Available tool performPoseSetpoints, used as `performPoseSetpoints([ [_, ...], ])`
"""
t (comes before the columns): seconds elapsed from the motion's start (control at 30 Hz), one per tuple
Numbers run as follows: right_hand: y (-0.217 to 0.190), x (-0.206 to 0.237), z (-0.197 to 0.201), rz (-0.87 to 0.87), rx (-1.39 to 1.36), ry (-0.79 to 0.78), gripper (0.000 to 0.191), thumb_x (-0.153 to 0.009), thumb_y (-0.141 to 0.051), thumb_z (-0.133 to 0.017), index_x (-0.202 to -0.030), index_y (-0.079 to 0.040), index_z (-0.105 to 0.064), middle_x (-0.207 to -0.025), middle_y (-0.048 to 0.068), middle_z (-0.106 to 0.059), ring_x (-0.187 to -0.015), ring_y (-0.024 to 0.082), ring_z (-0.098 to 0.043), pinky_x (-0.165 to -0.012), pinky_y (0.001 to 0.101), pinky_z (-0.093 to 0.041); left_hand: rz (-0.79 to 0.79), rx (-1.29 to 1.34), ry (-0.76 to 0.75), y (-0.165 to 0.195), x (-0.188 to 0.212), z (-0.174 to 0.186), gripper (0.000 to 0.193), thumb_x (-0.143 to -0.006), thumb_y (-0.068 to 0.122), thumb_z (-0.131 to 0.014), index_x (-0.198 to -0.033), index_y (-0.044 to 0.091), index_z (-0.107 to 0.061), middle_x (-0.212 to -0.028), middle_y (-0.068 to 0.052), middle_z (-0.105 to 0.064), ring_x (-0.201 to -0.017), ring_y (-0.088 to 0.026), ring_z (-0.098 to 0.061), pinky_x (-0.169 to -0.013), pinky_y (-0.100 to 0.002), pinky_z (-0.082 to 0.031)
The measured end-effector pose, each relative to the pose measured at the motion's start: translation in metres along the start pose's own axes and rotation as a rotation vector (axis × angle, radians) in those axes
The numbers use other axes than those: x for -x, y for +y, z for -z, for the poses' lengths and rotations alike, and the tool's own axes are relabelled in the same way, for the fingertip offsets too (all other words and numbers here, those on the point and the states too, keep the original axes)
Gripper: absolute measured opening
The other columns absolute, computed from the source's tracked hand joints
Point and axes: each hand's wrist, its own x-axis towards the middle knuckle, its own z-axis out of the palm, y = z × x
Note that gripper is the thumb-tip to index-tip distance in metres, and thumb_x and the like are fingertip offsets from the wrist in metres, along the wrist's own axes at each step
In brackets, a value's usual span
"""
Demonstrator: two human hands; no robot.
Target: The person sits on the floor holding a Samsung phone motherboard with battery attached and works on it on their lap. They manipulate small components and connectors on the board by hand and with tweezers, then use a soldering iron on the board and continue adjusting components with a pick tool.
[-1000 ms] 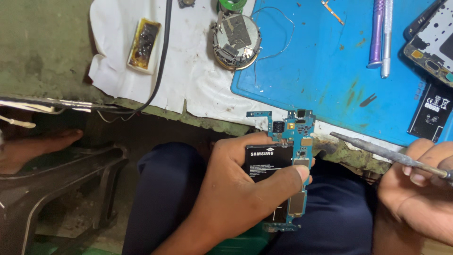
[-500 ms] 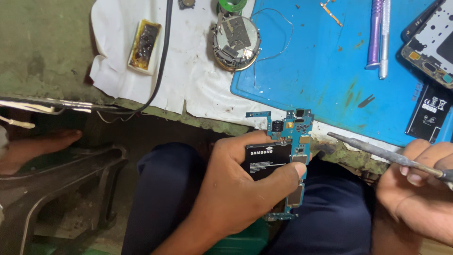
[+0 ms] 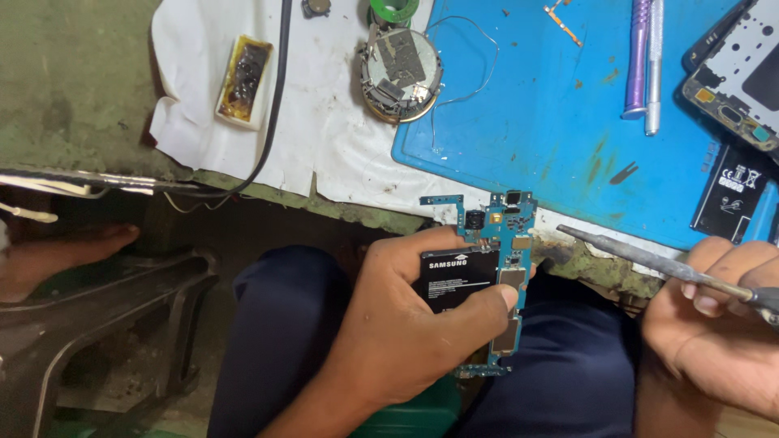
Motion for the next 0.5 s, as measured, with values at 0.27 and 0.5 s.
performPoseSetpoints([
  [0.27, 0.0025, -0.0019, 0.0001, 0.001, 0.000, 0.001, 0.042, -0.101, -0.033, -0.063, -0.075, -0.014, -0.037, -0.069, -0.001, -0.035, -0.060, 0.010, -0.033, -0.060, 0.0247, -0.029, 0.023, 0.047, 0.009, 0.0011, -0.0001, -0.0006, 0.014, -0.084, 0.005, -0.073, -0.096, -0.002, -0.075, -0.074, 0.000, -0.070, -0.061, -0.003, -0.059, -0.052, -0.023, -0.048],
  [0.5, 0.0011, -0.0026, 0.0014, 0.004, 0.001, 0.003, 0.043, -0.102, -0.035, -0.063, -0.075, -0.014, -0.037, -0.069, -0.001, -0.035, -0.061, 0.010, -0.034, -0.060, 0.0248, -0.029, 0.017, 0.020, 0.008, 0.0005, -0.0005, 0.0015, 0.013, -0.084, 0.007, -0.073, -0.093, -0.003, -0.075, -0.071, 0.000, -0.069, -0.060, -0.003, -0.060, -0.052, -0.024, -0.049],
])
